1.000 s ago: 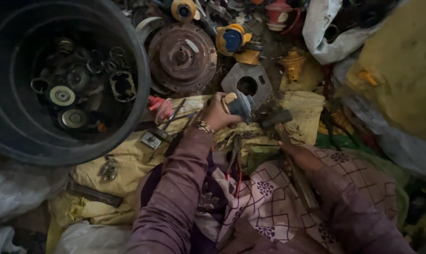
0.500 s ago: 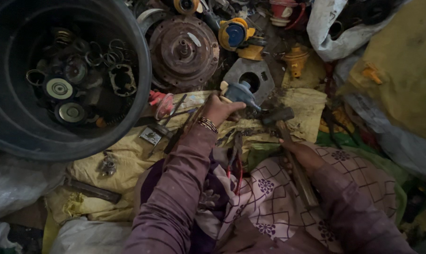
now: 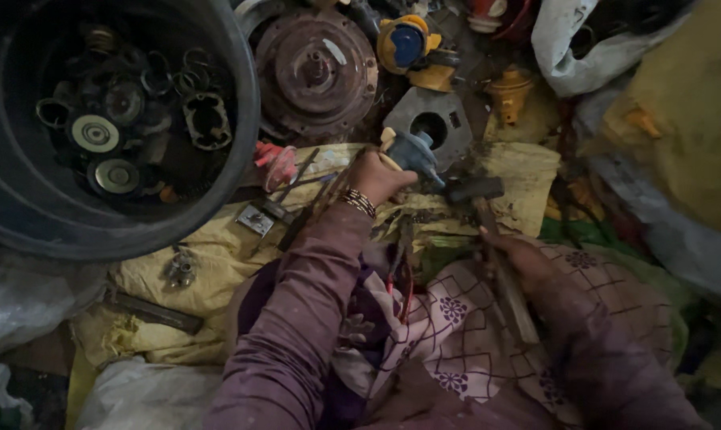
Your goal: The person sits on the floor and uses a hammer and pliers to break apart small metal and plastic components. They repeatedly strike parts on a metal block, separate pieces, and place them into a nearby bucket.
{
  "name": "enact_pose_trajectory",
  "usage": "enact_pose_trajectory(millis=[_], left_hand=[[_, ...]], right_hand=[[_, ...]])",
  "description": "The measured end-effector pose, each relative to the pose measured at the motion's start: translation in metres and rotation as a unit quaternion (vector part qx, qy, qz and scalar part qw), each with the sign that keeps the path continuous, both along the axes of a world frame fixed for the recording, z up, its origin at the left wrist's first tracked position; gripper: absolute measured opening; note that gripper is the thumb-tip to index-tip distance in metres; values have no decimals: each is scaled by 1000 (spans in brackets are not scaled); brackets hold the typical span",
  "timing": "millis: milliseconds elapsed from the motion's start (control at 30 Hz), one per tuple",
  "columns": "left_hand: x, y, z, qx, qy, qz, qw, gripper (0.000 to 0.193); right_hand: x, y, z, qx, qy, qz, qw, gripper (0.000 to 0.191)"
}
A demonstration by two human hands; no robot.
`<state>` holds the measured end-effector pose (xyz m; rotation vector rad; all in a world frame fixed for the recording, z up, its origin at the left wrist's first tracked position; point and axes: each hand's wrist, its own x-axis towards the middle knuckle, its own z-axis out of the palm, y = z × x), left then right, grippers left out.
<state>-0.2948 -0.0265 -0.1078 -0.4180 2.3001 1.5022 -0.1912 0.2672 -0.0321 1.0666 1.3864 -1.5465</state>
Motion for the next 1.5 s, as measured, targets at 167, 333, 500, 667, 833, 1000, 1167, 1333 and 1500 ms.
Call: enact_pose_trajectory(millis=[167, 333, 500, 667, 833, 1000, 1167, 1333, 1500], left_hand=[[-1, 3, 3, -76, 62, -16, 995, 76], [0, -3, 17, 17, -20, -35, 999, 64], [2, -4, 23, -10, 2, -50, 999, 56], [-1, -1, 21, 20, -25, -41, 999, 50], [1, -1, 22, 65, -19, -40, 997, 49], [3, 2, 19, -32, 33, -35, 998, 62], [-1, 7, -6, -9, 16, -42, 999, 62], [-5, 16, -26, -7, 67, -28, 997, 61], [-7, 16, -16, 44, -55, -22, 997, 55]], right_hand=[[-3, -7, -1, 48, 96, 49, 993, 30], [10, -24, 49, 215, 329, 194, 899, 35], [24, -12, 106, 200, 566, 132, 789, 23], [12, -27, 59, 277, 594, 211, 725, 21], [-6, -70, 8, 415, 329, 369, 764, 48], [15, -48, 89, 374, 469, 271, 753, 41], [33, -3, 90, -12, 533, 75, 842, 46], [0, -22, 3, 377, 361, 323, 790, 46], [-11, -40, 34, 418, 406, 289, 759, 55]])
